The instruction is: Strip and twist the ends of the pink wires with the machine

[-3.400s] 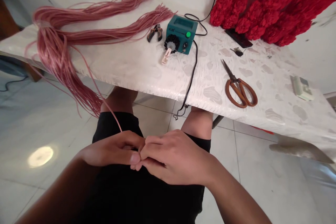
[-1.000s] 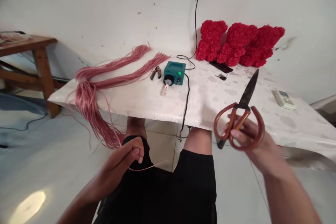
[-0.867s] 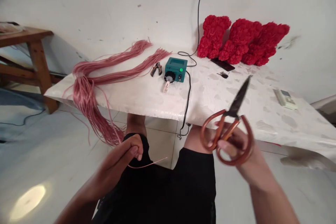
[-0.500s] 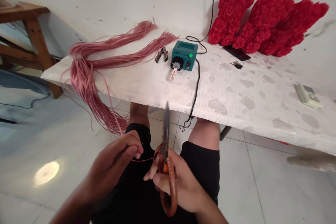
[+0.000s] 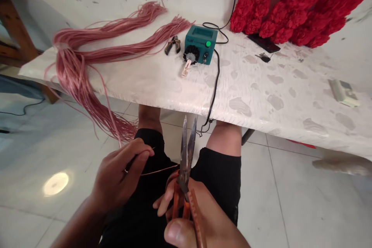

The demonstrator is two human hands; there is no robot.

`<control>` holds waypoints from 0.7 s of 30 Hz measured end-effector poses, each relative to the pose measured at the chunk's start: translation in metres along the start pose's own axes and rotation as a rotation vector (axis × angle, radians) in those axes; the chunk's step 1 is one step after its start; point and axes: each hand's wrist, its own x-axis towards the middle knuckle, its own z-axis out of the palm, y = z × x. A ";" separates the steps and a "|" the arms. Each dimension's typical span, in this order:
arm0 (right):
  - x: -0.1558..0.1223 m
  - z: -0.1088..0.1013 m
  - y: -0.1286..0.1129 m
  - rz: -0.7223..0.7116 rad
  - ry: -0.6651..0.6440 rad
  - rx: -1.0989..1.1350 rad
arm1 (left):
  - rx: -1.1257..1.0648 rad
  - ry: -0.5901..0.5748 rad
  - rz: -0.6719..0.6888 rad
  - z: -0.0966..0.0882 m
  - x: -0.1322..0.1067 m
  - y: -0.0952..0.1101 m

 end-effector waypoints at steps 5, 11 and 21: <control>0.003 0.006 0.008 0.088 -0.034 -0.073 | -0.042 -0.018 0.034 -0.001 -0.001 0.002; 0.010 0.015 0.010 0.111 -0.079 -0.076 | -0.075 -0.097 0.017 0.001 -0.005 0.000; -0.004 0.023 0.001 0.363 0.106 -0.099 | -0.175 -0.192 0.005 0.000 -0.004 -0.002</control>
